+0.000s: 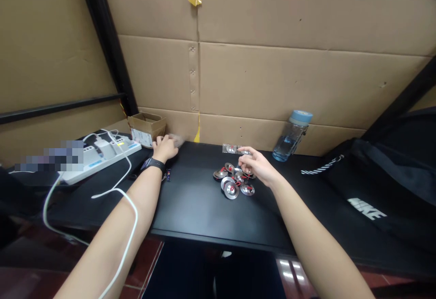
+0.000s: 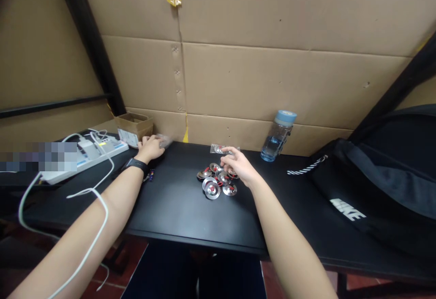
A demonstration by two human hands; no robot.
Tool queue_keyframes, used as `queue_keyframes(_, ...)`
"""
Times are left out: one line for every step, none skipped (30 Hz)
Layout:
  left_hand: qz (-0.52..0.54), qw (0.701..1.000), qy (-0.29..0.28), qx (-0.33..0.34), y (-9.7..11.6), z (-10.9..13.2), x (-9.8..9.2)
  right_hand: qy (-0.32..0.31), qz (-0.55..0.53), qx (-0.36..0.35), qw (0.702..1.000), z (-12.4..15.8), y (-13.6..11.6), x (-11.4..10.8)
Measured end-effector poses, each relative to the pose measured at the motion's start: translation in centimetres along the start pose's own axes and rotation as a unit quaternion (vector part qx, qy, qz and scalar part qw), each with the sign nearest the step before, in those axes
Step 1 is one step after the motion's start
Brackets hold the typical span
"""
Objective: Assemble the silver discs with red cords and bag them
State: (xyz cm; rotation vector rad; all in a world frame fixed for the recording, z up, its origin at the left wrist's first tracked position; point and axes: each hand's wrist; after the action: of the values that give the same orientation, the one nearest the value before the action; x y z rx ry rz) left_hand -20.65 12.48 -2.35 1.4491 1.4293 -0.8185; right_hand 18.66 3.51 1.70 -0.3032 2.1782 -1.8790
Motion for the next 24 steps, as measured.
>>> queue_keyframes(-0.004, 1.0, -0.009, 0.006, -0.1, -0.1, 0.0, -0.003, 0.002, -0.001, 1.0, 0.0, 0.0, 0.0)
queue_keyframes(-0.006, 1.0, -0.016, 0.013, -0.2, -0.2, 0.0, -0.005, 0.004, -0.001, 1.0, 0.0, -0.1, 0.0)
queue_keyframes(-0.005, 1.0, -0.02, 0.019, -0.3, -0.3, 0.1, -0.006, 0.006, -0.001, 1.0, 0.0, -0.1, 0.0)
queue_keyframes(-0.004, 0.999, -0.022, 0.025, -0.4, -0.4, 0.1, -0.006, 0.009, 0.0, 1.0, 0.0, -0.2, 0.0)
queue_keyframes(-0.003, 0.999, -0.022, 0.031, -0.4, -0.4, 0.2, -0.006, 0.012, 0.001, 1.0, 0.1, -0.2, 0.0)
queue_keyframes(-0.001, 0.999, -0.021, 0.038, -0.5, -0.5, 0.3, -0.006, 0.015, 0.001, 1.0, 0.1, -0.3, 0.1)
queue_keyframes(0.0, 0.999, -0.022, 0.043, -0.5, -0.5, 0.4, -0.006, 0.017, 0.002, 1.0, 0.1, -0.3, 0.1)
queue_keyframes(-0.001, 0.999, -0.026, 0.045, -0.5, -0.6, 0.5, -0.006, 0.018, 0.003, 1.0, 0.1, -0.3, 0.1)
queue_keyframes(-0.003, 0.998, -0.032, 0.046, -0.5, -0.6, 0.6, -0.006, 0.019, 0.003, 1.0, 0.1, -0.3, 0.1)
queue_keyframes(-0.005, 0.998, -0.038, 0.044, -0.5, -0.7, 0.7, -0.006, 0.021, 0.004, 1.0, 0.1, -0.3, 0.1)
queue_keyframes(-0.007, 0.998, -0.044, 0.042, -0.6, -0.8, 0.7, -0.007, 0.023, 0.004, 1.0, 0.0, -0.3, 0.1)
queue_keyframes(-0.009, 0.998, -0.05, 0.041, -0.6, -0.8, 0.7, -0.007, 0.026, 0.004, 1.0, 0.0, -0.3, 0.1)
queue_keyframes(-0.01, 0.998, -0.055, 0.039, -0.7, -0.9, 0.7, -0.008, 0.03, 0.003, 1.0, 0.0, -0.3, 0.0)
queue_keyframes(-0.011, 0.997, -0.061, 0.038, -0.7, -1.0, 0.7, -0.01, 0.033, 0.002, 0.999, 0.0, -0.3, 0.0)
queue_keyframes(-0.011, 0.997, -0.069, 0.038, -0.8, -1.1, 0.6, -0.012, 0.036, 0.001, 0.999, 0.0, -0.3, 0.0)
queue_keyframes(-0.012, 0.996, -0.078, 0.039, -0.9, -1.2, 0.6, -0.013, 0.037, 0.001, 0.999, 0.0, -0.3, 0.0)
queue_keyframes(-0.011, 0.995, -0.087, 0.041, -0.9, -1.2, 0.6, -0.014, 0.039, 0.0, 0.999, 0.0, -0.3, 0.0)
queue_keyframes(-0.011, 0.994, -0.096, 0.045, -0.9, -1.3, 0.6, -0.014, 0.04, -0.001, 0.999, 0.0, -0.3, 0.0)
queue_keyframes(-0.01, 0.993, -0.104, 0.05, -1.0, -1.4, 0.5, -0.013, 0.041, -0.001, 0.999, 0.0, -0.4, -0.1)
queue_keyframes(-0.01, 0.992, -0.112, 0.056, -1.0, -1.4, 0.5, -0.012, 0.042, 0.0, 0.999, 0.0, -0.4, -0.1)
queue_keyframes(-0.009, 0.991, -0.119, 0.063, -1.0, -1.4, 0.5, -0.012, 0.043, 0.001, 0.999, 0.1, -0.4, -0.1)
queue_keyframes(-0.008, 0.99, -0.124, 0.069, -1.0, -1.4, 0.4, -0.012, 0.044, 0.002, 0.999, 0.1, -0.4, -0.1)
queue_keyframes(-0.006, 0.989, -0.127, 0.074, -1.0, -1.4, 0.3, -0.012, 0.046, 0.002, 0.999, 0.1, -0.4, -0.2)
queue_keyframes(-0.005, 0.989, -0.127, 0.078, -1.0, -1.4, 0.1, -0.011, 0.048, 0.002, 0.999, 0.1, -0.4, -0.2)
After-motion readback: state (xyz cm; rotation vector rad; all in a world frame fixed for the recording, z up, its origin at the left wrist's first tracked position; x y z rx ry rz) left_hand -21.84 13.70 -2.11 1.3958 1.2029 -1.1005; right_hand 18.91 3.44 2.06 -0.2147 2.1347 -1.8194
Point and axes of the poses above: each hand's wrist, its own z-axis away from the middle knuckle, its own x-axis out of the palm, y = z × x, and after that the axes turned 1 degree about y, right-handed
